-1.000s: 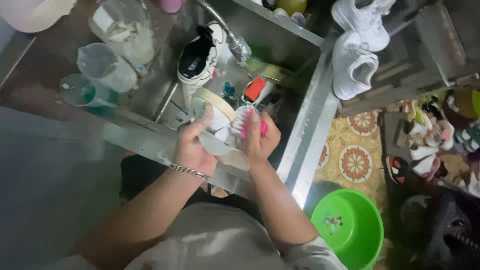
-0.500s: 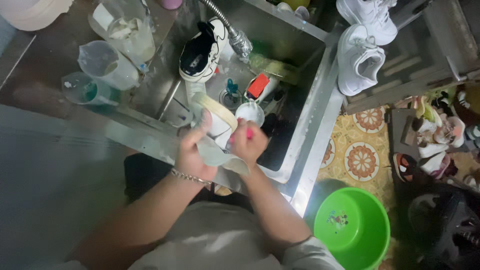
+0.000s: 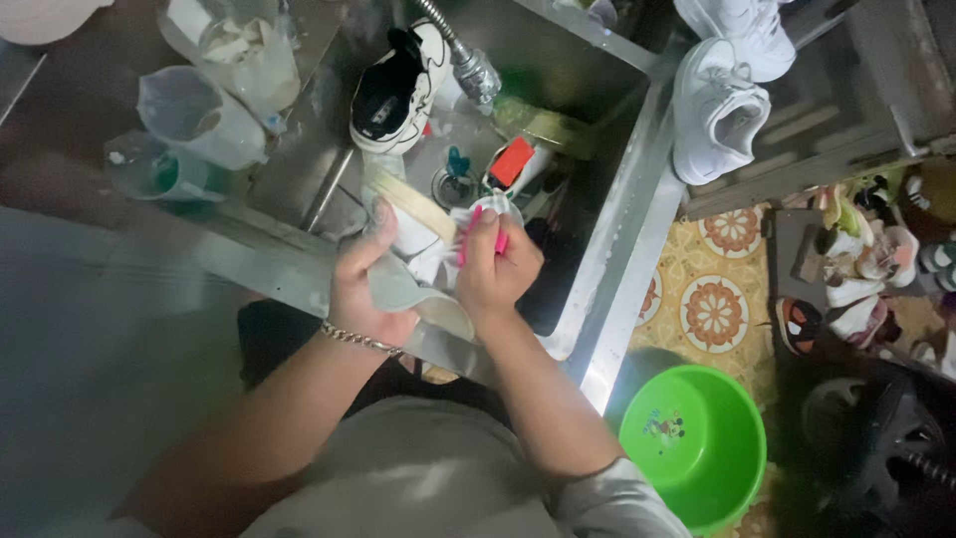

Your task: The person cleans a white shoe using a brush and a small tool at a sink, scrubbing the sole and the sides before wiping a specific area on the side.

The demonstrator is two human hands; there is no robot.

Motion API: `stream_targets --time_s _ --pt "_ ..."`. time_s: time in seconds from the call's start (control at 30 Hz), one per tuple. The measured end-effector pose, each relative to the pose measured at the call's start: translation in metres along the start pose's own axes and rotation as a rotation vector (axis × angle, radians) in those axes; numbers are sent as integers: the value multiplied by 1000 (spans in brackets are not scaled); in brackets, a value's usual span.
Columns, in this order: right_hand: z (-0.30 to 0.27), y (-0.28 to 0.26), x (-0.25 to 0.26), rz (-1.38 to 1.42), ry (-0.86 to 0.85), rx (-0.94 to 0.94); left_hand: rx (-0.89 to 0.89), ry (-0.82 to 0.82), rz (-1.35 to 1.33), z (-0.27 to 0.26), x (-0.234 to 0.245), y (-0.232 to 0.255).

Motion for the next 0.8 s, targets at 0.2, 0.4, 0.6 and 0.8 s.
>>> stream_targets --time_s 0.2,0.4,0.6,0.8 --pt "59 -97 -12 -78 -80 162 86 -148 -226 -18 -41 10" --pt "-20 -4 0 -140 -204 -33 43 -48 -21 -2 19 -1" --pt "53 -76 3 -57 -47 113 -30 -77 -105 -15 -41 8" --pt "6 -25 0 -59 -123 105 51 -75 -178 -18 -21 16"
Point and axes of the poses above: each hand's wrist, its own z-axis towards the middle knuckle, its own x-axis out of the back of the hand, y = z × x, the point moved 2 cm from there along z, towards the middle knuckle, and after that the axes turned 8 degrees about x, right-handed, at the moved point
